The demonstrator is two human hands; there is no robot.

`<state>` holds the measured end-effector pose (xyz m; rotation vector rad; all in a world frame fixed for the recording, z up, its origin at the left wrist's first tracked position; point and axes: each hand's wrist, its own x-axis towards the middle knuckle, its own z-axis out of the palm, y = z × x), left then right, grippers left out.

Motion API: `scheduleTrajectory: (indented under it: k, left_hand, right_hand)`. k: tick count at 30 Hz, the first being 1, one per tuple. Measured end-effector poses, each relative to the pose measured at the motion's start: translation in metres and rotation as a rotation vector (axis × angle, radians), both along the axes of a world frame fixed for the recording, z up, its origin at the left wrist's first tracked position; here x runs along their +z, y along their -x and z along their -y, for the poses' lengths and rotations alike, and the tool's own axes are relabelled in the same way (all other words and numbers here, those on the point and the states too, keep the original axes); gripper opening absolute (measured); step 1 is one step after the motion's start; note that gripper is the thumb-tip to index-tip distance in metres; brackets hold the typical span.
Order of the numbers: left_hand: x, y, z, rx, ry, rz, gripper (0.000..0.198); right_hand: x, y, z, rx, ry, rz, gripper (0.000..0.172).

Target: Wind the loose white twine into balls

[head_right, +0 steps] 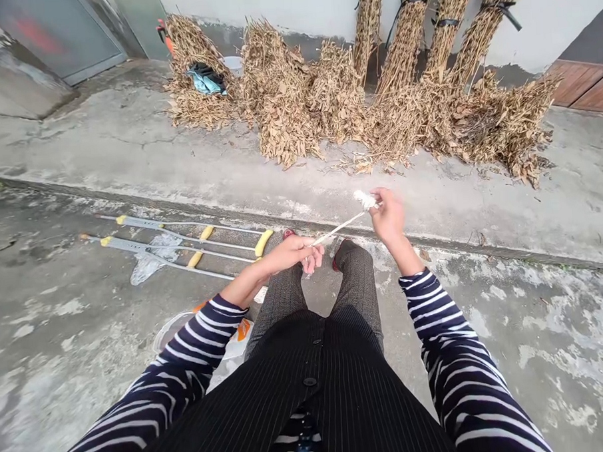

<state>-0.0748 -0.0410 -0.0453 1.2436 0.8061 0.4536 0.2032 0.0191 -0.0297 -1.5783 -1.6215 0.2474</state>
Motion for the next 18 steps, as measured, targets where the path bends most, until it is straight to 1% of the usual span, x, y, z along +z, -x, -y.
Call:
scheduleTrajectory:
  k: [2, 4, 6, 7, 8, 10, 12, 14, 16, 18]
  left_hand:
    - [0.026, -0.005, -0.003, -0.042, -0.040, 0.009, 0.018]
    - [0.044, -0.013, -0.016, -0.031, -0.120, -0.049, 0.019]
    - [0.052, -0.019, -0.035, 0.025, -0.264, -0.143, 0.019]
    - [0.052, -0.022, -0.046, 0.061, -0.341, -0.185, 0.020]
    - [0.052, -0.023, -0.056, 0.091, -0.402, -0.217, 0.021]
    - [0.046, -0.026, -0.074, 0.135, -0.447, -0.244, 0.023]
    - [0.036, -0.029, -0.086, 0.171, -0.376, -0.216, 0.020]
    - [0.025, -0.033, -0.091, 0.203, -0.262, -0.154, 0.012]
    - [0.014, -0.037, -0.091, 0.215, -0.160, -0.078, 0.008]
    - [0.005, -0.038, -0.088, 0.202, -0.096, -0.026, 0.010]
  right_hand:
    - [-0.012, 0.009, 0.007, 0.043, 0.074, 0.255, 0.037]
    - [-0.020, 0.020, 0.017, 0.130, 0.162, 0.432, 0.037]
    - [-0.025, 0.027, 0.030, 0.263, 0.239, 0.503, 0.038]
    - [-0.027, 0.029, 0.036, 0.337, 0.271, 0.485, 0.037]
    - [-0.028, 0.030, 0.043, 0.402, 0.300, 0.424, 0.037]
    - [-0.027, 0.029, 0.053, 0.491, 0.347, 0.182, 0.039]
    - [-0.021, 0.028, 0.062, 0.526, 0.381, -0.134, 0.047]
    - [-0.011, 0.028, 0.067, 0.549, 0.402, -0.399, 0.057]
    - [0.001, 0.029, 0.070, 0.570, 0.418, -0.557, 0.064]
    - [0.010, 0.029, 0.068, 0.565, 0.417, -0.655, 0.058]
